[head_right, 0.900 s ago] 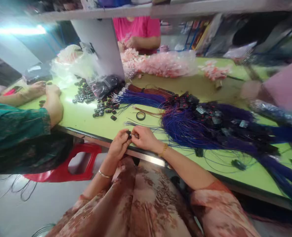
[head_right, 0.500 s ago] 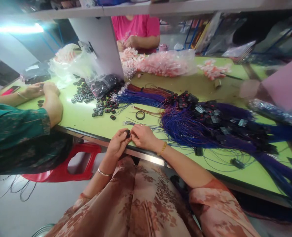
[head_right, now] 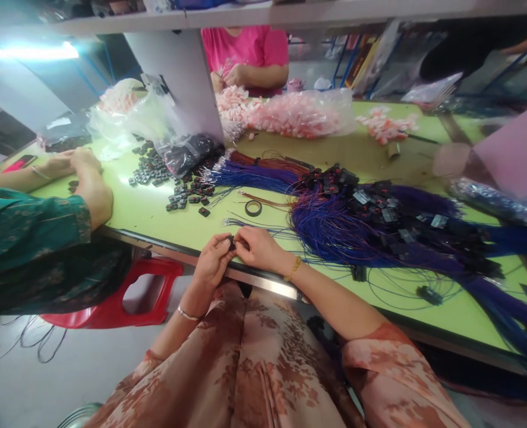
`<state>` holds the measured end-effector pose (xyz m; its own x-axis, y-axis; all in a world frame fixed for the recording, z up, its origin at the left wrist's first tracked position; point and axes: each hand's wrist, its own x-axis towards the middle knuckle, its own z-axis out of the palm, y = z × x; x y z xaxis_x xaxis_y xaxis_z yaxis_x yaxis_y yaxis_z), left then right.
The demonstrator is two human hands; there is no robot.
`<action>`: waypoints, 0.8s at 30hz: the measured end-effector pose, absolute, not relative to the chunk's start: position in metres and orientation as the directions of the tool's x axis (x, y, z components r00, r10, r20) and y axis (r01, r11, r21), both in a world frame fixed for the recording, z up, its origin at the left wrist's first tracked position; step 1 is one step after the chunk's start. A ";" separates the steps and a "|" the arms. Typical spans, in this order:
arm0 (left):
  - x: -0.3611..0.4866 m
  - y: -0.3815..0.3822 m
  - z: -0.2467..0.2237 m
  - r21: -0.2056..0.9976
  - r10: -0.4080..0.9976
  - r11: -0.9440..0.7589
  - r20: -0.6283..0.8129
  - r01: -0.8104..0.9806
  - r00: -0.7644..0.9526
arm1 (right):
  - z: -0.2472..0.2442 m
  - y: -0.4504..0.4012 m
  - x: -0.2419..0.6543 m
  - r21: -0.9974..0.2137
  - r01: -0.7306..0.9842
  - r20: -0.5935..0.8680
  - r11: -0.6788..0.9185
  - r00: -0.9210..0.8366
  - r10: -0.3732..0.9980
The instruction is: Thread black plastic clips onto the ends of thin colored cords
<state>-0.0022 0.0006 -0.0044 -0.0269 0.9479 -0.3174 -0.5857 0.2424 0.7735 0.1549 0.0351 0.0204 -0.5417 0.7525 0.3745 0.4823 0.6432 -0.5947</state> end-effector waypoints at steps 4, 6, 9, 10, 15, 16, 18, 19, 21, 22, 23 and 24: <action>0.000 0.000 -0.001 0.792 0.954 0.227 -0.299 -0.566 -0.037 | 0.018 0.034 0.155 -0.561 0.511 0.366 0.651 -0.552 0.749; 0.001 0.000 -0.001 0.808 0.955 0.220 -0.292 -0.546 -0.047 | 0.017 0.031 0.153 -0.546 0.536 0.348 0.644 -0.554 0.756; 0.002 0.000 -0.001 0.814 0.955 0.216 -0.291 -0.539 -0.056 | 0.023 0.034 0.153 -0.538 0.566 0.285 0.624 -0.574 0.767; 0.002 0.001 0.000 0.809 0.956 0.215 -0.288 -0.547 -0.051 | 0.027 0.039 0.155 -0.542 0.573 0.263 0.615 -0.580 0.771; 0.006 0.009 0.002 0.785 0.964 0.208 -0.266 -0.584 -0.015 | 0.053 0.090 0.180 -0.405 0.807 0.187 0.430 -0.387 0.903; 0.008 0.010 0.002 0.782 0.962 0.212 -0.272 -0.586 -0.014 | 0.055 0.102 0.185 -0.318 0.875 0.137 0.364 -0.338 0.931; 0.010 0.013 0.001 0.778 0.959 0.221 -0.283 -0.588 -0.014 | 0.051 0.122 0.193 -0.151 0.948 0.013 0.280 -0.281 0.960; 0.011 0.014 0.000 0.777 0.958 0.224 -0.287 -0.589 -0.014 | 0.048 0.130 0.195 -0.095 0.959 -0.038 0.265 -0.270 0.962; 0.013 0.014 -0.003 0.777 0.957 0.227 -0.289 -0.587 -0.011 | 0.038 0.139 0.196 -0.050 0.964 -0.095 0.261 -0.264 0.960; 0.013 0.014 -0.004 0.778 0.958 0.229 -0.288 -0.585 -0.007 | 0.034 0.141 0.195 -0.046 0.964 -0.104 0.260 -0.264 0.959; 0.013 0.014 -0.005 0.780 0.958 0.230 -0.287 -0.583 -0.005 | 0.030 0.142 0.195 -0.046 0.965 -0.104 0.257 -0.261 0.960; 0.012 0.014 -0.005 0.782 0.958 0.231 -0.285 -0.579 -0.002 | 0.027 0.142 0.194 -0.045 0.965 -0.101 0.257 -0.260 0.960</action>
<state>0.0123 0.0141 -0.0053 -0.0024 0.9585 -0.2852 -0.5792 0.2311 0.7818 0.1942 0.1423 0.0267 -0.2605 0.9601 -0.1013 0.9653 0.2571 -0.0455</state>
